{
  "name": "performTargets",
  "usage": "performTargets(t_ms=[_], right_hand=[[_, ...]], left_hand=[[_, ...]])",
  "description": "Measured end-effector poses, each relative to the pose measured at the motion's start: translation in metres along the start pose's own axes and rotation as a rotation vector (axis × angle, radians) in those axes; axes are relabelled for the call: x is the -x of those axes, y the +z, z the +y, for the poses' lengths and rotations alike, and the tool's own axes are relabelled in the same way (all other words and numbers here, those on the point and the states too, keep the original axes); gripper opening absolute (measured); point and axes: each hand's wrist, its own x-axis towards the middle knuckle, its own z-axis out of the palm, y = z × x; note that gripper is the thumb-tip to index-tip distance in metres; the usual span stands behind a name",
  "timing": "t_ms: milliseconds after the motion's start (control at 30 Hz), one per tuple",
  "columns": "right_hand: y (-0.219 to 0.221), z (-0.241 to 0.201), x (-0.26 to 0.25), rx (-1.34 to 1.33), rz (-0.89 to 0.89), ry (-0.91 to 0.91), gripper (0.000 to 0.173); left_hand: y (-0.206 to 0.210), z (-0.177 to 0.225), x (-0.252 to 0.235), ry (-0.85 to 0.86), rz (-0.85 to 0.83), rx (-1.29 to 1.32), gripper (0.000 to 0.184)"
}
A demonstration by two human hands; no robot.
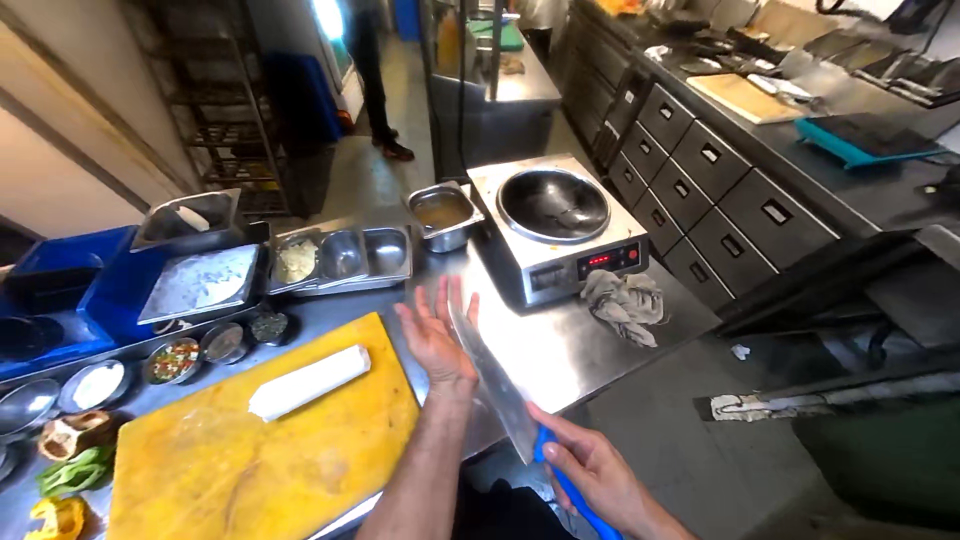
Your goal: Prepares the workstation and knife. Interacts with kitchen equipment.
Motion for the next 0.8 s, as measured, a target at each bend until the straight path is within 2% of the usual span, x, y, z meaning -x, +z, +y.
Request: performTargets(t_ms=[233, 333, 367, 467, 533, 667, 800], right_hand=[[-0.024, -0.009, 0.014, 0.151, -0.085, 0.078, 0.050], [-0.034, -0.012, 0.006, 0.244, -0.039, 0.105, 0.056], [-0.030, -0.012, -0.003, 0.297, 0.020, 0.045, 0.054], [-0.002, -0.010, -0.063, 0.490, 0.203, -0.385, 0.047], [0.025, -0.013, -0.107, 0.566, 0.272, -0.557, 0.048], [0.055, 0.001, -0.140, 0.605, 0.201, -0.580, 0.051], [0.028, 0.010, -0.129, 0.621, 0.021, -0.541, 0.055]], left_hand=[[-0.018, 0.017, -0.046, 0.064, 0.040, 0.150, 0.075], [-0.029, 0.028, -0.064, 0.113, 0.078, 0.196, 0.075], [-0.031, 0.031, -0.065, 0.119, 0.085, 0.201, 0.073], [-0.028, 0.024, -0.058, 0.093, 0.057, 0.155, 0.071], [-0.024, 0.016, -0.045, 0.037, 0.002, 0.090, 0.069], [-0.025, 0.016, -0.040, 0.047, -0.051, 0.099, 0.071], [-0.025, 0.021, -0.043, 0.137, 0.000, 0.202, 0.077]])
